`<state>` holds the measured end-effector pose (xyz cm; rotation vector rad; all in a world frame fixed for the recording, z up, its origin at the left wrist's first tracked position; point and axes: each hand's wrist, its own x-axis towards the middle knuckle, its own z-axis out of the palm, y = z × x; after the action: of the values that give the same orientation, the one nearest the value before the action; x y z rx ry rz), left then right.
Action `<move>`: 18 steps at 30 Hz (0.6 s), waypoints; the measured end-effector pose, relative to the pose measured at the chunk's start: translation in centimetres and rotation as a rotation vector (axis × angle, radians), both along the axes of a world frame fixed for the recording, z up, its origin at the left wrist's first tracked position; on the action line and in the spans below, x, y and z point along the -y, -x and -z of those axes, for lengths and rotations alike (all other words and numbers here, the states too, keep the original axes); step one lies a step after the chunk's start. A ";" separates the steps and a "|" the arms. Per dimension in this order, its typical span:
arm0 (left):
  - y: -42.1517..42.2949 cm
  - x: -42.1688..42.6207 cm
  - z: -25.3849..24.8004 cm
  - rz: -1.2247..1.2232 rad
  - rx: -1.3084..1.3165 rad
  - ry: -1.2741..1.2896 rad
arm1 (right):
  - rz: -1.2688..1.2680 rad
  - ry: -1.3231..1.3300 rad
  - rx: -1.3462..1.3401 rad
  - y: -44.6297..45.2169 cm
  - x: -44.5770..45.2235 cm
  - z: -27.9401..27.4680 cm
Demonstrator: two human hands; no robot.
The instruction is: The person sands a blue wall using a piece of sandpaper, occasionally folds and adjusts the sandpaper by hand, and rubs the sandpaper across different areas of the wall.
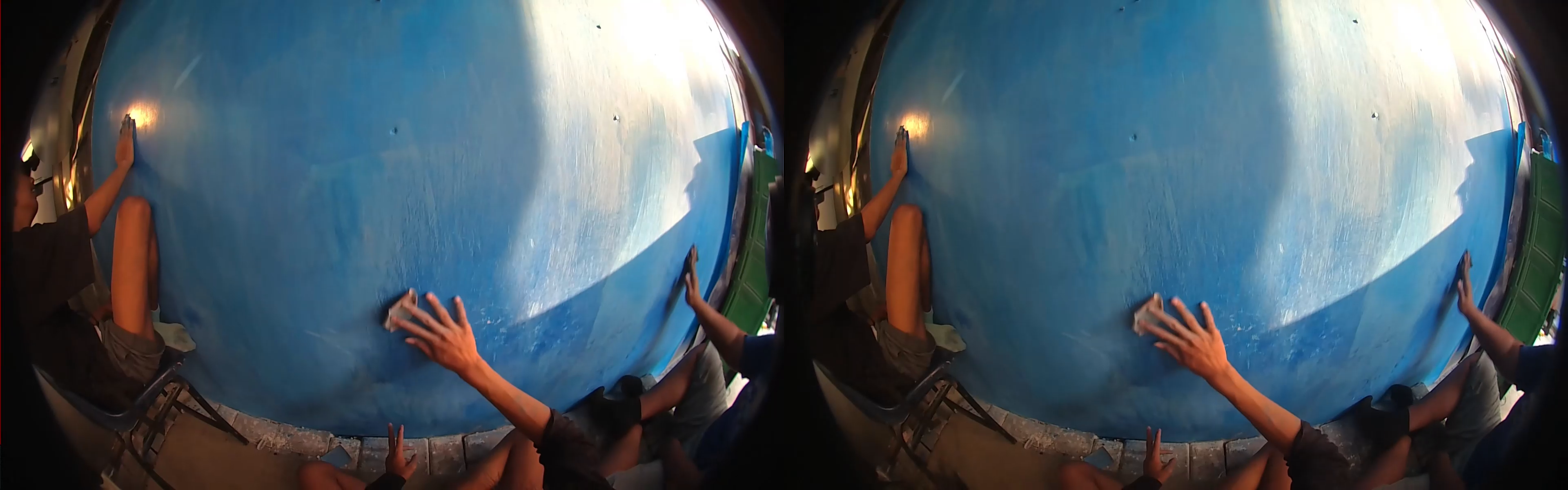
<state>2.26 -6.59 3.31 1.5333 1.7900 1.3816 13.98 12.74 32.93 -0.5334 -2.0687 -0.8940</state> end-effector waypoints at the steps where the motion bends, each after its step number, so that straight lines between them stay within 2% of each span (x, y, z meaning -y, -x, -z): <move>1: 0.0 -0.1 0.6 0.028 -0.032 0.003 | 0.009 0.076 -0.018 0.0 0.2 -1.8; 5: 0.4 0.1 1.4 0.094 -0.112 0.017 | 0.042 0.069 -0.262 0.0 1.2 -12.5; 6: 0.2 0.3 1.4 0.092 -0.101 0.011 | 0.085 0.063 -0.376 0.2 1.7 -13.9; 9: 1.1 -0.2 1.2 0.024 -0.048 -0.015 | 0.113 0.014 -0.403 1.1 2.0 -15.5; 10: 1.4 -0.4 1.7 0.023 -0.003 -0.024 | 0.109 -0.006 -0.395 1.3 2.5 -14.9; 12: 0.5 -0.6 1.9 0.028 0.059 -0.029 | -0.060 0.148 0.192 1.3 3.5 -10.1; 13: 0.3 -0.5 1.9 0.061 0.049 -0.014 | -0.059 0.155 0.200 1.0 2.7 -8.0; 15: 0.6 0.0 1.4 0.090 0.016 -0.005 | -0.319 0.065 0.398 0.6 0.3 -5.8; 16: 0.6 0.0 1.4 0.088 0.005 -0.007 | -0.325 0.041 0.388 0.0 0.9 -8.2; 18: 0.5 0.1 1.3 0.084 -0.004 -0.004 | -0.055 0.016 0.109 -1.9 1.8 -13.7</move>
<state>1.71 -6.65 1.97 1.5956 1.7054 1.3438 15.90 10.94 46.67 -0.4425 -2.1800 -0.8921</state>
